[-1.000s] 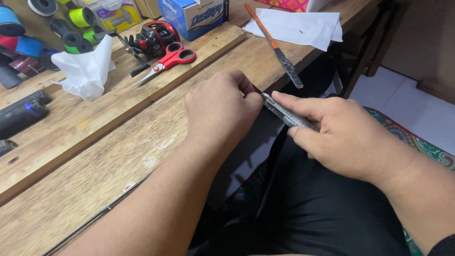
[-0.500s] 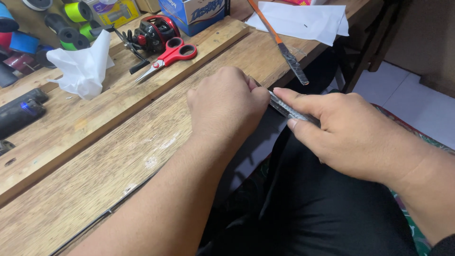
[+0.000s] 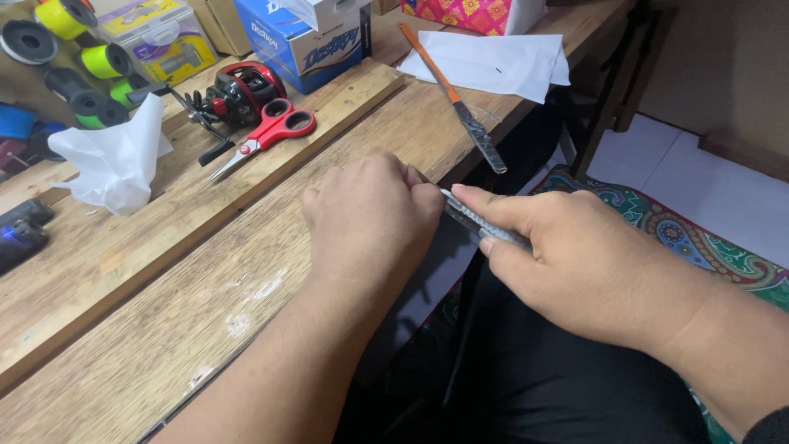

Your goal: Repairing a small component of fishing gear using a craft knife and a lighter.

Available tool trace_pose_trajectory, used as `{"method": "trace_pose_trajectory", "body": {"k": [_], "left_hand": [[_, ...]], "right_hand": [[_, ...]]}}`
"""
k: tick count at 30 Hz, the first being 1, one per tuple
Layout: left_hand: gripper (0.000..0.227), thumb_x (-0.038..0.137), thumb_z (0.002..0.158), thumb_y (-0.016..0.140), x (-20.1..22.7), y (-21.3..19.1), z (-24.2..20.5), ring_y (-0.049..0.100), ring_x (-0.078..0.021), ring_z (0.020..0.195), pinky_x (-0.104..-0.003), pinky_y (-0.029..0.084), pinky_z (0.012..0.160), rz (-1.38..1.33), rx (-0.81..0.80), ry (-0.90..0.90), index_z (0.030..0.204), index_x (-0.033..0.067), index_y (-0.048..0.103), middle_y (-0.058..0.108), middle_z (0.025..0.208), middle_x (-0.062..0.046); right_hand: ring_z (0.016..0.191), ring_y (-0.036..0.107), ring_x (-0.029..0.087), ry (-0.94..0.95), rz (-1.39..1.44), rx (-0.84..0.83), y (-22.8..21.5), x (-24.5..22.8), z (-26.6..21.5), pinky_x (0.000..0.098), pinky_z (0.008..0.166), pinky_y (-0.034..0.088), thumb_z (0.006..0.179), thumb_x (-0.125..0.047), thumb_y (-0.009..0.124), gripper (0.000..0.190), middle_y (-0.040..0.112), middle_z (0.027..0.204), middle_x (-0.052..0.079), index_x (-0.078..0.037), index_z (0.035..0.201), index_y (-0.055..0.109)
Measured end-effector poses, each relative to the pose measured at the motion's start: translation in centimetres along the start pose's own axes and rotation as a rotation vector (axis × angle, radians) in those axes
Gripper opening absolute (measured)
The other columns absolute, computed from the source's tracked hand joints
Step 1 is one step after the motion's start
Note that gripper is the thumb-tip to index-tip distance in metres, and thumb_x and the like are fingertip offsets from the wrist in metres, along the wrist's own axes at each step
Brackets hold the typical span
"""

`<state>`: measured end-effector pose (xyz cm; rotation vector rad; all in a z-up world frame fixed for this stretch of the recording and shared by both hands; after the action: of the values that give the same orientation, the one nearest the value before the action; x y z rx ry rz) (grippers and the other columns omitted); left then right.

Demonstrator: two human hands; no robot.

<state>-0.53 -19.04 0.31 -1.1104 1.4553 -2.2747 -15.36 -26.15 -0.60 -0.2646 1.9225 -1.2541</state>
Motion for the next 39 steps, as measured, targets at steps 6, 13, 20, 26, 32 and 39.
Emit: {"method": "trace_pose_trajectory", "body": {"k": [6, 13, 20, 26, 32, 39], "left_hand": [[0.016, 0.029, 0.077, 0.068, -0.3, 0.4, 0.3, 0.069, -0.0336, 0.088, -0.052, 0.044, 0.086, -0.018, -0.020, 0.014, 0.074, 0.0172, 0.078, 0.075, 0.079, -0.010], [0.015, 0.029, 0.076, 0.068, -0.6, 0.2, 0.1, 0.070, -0.0327, 0.086, -0.051, 0.043, 0.086, -0.046, -0.032, -0.006, 0.073, 0.0167, 0.076, 0.074, 0.076, -0.010], [0.016, 0.029, 0.078, 0.066, -0.5, -0.2, -0.1, 0.067, -0.0358, 0.088, -0.054, 0.042, 0.084, 0.004, 0.002, 0.038, 0.074, 0.0188, 0.078, 0.074, 0.079, -0.011], [0.018, 0.031, 0.077, 0.067, -0.3, 0.4, 0.1, 0.069, -0.0336, 0.088, -0.053, 0.043, 0.084, -0.023, -0.022, 0.019, 0.072, 0.0176, 0.078, 0.074, 0.078, -0.010], [0.017, 0.030, 0.076, 0.067, 0.0, 0.6, 0.3, 0.069, -0.0332, 0.088, -0.053, 0.043, 0.084, -0.038, -0.002, 0.054, 0.072, 0.0162, 0.076, 0.074, 0.080, -0.010], [0.019, 0.032, 0.077, 0.067, -0.5, 0.3, 0.4, 0.069, -0.0338, 0.087, -0.053, 0.044, 0.087, -0.020, -0.004, 0.008, 0.074, 0.0159, 0.077, 0.074, 0.077, -0.011]], "right_hand": [[0.045, 0.047, 0.016, 0.125, -0.021, -0.102, 0.0, 0.5, -0.6, 0.0364, 0.050, 0.046, 0.100, -0.027, 0.065, 0.052, 0.055, 0.049, 0.013, -0.046, 0.148, 0.055], [0.042, 0.050, 0.013, 0.042, 0.132, -0.112, 0.4, -0.4, 0.6, 0.0334, 0.047, 0.047, 0.092, -0.022, 0.061, 0.058, 0.056, 0.048, 0.007, -0.041, 0.146, 0.058], [0.043, 0.049, 0.012, -0.033, 0.035, -0.021, 0.8, 0.4, 1.3, 0.0327, 0.047, 0.046, 0.092, -0.025, 0.064, 0.058, 0.056, 0.047, 0.007, -0.040, 0.148, 0.057], [0.046, 0.047, 0.015, 0.090, 0.010, -0.066, 0.4, 0.6, 0.2, 0.0354, 0.050, 0.044, 0.094, -0.026, 0.065, 0.056, 0.053, 0.049, 0.011, -0.044, 0.147, 0.058], [0.045, 0.052, 0.010, -0.072, 0.073, -0.004, 0.2, 0.9, 0.6, 0.0311, 0.048, 0.048, 0.089, -0.024, 0.066, 0.060, 0.060, 0.047, 0.006, -0.035, 0.148, 0.060], [0.047, 0.047, 0.011, 0.032, 0.092, -0.047, 0.7, 1.4, 0.0, 0.0309, 0.048, 0.045, 0.092, -0.021, 0.065, 0.059, 0.056, 0.050, 0.004, -0.038, 0.148, 0.058]]}}
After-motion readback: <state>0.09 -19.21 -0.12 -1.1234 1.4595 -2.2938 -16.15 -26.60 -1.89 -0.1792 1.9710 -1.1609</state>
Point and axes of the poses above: each hand's wrist, its own z-axis towards the middle knuckle, its own y-axis out of the palm, x = y × z, the point moved 9 cm from there along z, towards the middle knuckle
